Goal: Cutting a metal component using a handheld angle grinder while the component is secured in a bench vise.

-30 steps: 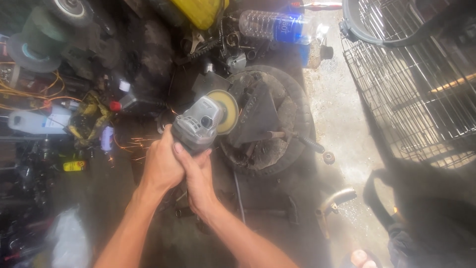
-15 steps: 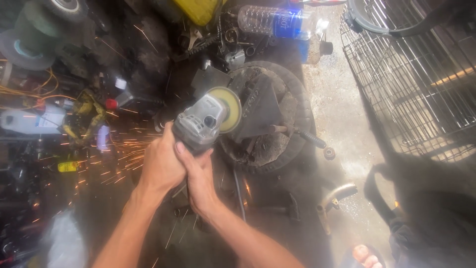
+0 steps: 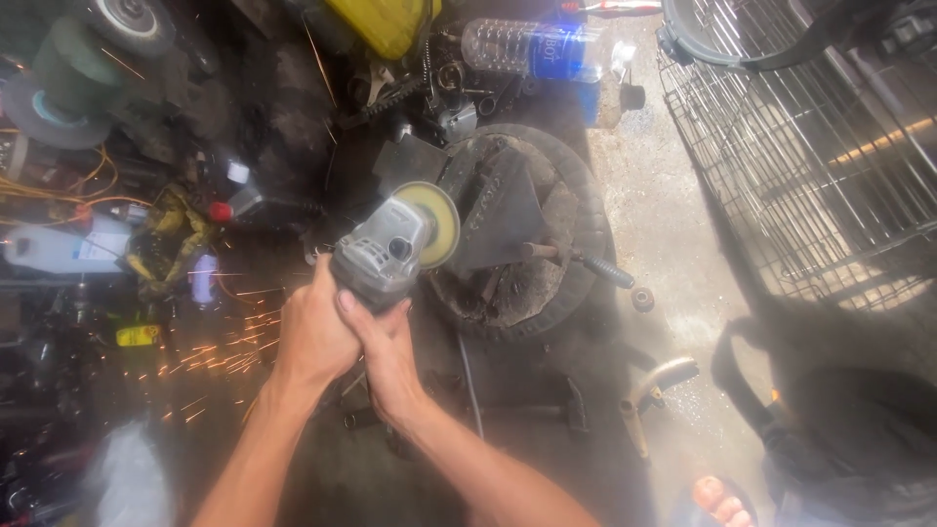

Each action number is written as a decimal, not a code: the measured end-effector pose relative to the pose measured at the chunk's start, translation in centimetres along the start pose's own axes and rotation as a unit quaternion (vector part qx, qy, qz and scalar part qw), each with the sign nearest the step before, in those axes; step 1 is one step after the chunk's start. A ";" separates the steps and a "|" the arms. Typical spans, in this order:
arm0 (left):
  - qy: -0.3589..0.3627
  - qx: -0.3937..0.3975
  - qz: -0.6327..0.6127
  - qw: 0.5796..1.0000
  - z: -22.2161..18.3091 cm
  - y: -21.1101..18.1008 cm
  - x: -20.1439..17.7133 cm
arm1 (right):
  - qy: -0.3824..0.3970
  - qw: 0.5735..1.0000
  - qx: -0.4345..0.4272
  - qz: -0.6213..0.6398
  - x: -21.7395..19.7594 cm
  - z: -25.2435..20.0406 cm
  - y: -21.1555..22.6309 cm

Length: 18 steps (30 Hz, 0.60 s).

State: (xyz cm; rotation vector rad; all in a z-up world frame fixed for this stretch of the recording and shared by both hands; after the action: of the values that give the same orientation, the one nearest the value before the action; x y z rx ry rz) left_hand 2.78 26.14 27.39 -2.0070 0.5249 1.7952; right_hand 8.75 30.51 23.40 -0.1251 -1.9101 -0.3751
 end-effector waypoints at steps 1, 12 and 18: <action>0.001 -0.002 0.000 1.000 0.1 0.0 0.0 | 0.000 1.000 0.002 0.000 -0.1 0.1 0.0; -0.001 -0.040 -0.011 0.999 0.5 0.9 0.3 | 0.023 1.000 0.001 -0.009 -0.1 0.7 -0.1; 0.000 -0.035 -0.023 0.999 0.6 1.3 0.5 | 0.019 1.000 0.010 -0.010 0.3 0.5 0.4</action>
State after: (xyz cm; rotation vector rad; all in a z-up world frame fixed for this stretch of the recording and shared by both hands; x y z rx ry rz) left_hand 1.68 25.35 26.77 -2.0484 0.4177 1.8098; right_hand 8.30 31.00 23.55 -0.0856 -1.8786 -0.3696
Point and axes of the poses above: each hand's wrist, its own z-axis towards the middle knuckle, its own x-axis out of the palm, y = z × x, the point moved 2 cm from there along z, towards the middle knuckle, and after that the axes turned 5 degrees about z, right-handed, at the moved point
